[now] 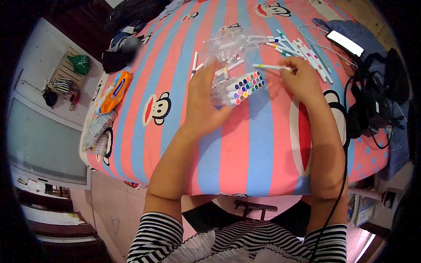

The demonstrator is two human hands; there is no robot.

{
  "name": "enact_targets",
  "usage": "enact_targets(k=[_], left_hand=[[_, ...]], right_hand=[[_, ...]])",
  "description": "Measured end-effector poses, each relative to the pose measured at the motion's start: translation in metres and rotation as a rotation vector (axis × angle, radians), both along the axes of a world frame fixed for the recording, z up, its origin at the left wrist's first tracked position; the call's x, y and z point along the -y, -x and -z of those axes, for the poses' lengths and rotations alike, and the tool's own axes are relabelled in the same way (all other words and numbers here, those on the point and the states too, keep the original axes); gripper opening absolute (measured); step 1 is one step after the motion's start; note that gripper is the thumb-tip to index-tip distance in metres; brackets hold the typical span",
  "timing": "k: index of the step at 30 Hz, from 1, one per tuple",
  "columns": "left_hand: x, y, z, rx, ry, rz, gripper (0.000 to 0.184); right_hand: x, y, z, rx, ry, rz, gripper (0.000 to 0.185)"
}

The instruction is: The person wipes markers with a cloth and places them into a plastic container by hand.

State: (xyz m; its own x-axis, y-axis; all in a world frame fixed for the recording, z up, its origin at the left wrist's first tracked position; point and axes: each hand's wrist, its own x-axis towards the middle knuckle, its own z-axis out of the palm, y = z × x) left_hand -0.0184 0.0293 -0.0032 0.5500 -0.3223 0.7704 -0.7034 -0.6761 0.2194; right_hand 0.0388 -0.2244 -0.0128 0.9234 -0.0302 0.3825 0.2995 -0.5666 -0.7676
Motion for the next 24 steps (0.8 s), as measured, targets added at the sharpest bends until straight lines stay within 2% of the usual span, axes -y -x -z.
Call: enact_targets(k=[1,4,9,12,15,18,23,24], left_hand=[[0.0,0.0,0.0,-0.004,-0.01,-0.018,0.1],[0.002,-0.001,0.004,-0.166,0.181,0.037,0.094],[0.004,-0.002,0.003,-0.153,0.145,0.045,0.096],[0.003,-0.003,0.004,-0.155,0.121,0.047,0.097],[0.002,-0.002,0.001,-0.177,0.131,0.023,0.097],[0.0,-0.006,0.0,-0.197,0.144,0.021,0.096],[0.002,-0.002,-0.001,-0.144,0.062,-0.009,0.094],[0.002,-0.004,0.002,-0.125,0.049,-0.011,0.094]], right_hand=[[0.0,0.0,-0.003,0.004,-0.073,-0.015,0.024],[0.001,-0.001,-0.011,0.045,-0.276,-0.049,0.023],[0.0,0.005,-0.025,0.224,-0.425,0.036,0.02],[-0.004,0.007,-0.028,0.393,-0.453,0.094,0.025],[-0.013,0.02,-0.039,0.639,-0.66,0.019,0.036],[-0.019,0.034,-0.04,0.954,-0.626,-0.089,0.045],[-0.026,0.055,-0.043,1.023,-0.546,-0.305,0.037],[-0.025,0.058,-0.045,0.992,-0.523,-0.281,0.036]])
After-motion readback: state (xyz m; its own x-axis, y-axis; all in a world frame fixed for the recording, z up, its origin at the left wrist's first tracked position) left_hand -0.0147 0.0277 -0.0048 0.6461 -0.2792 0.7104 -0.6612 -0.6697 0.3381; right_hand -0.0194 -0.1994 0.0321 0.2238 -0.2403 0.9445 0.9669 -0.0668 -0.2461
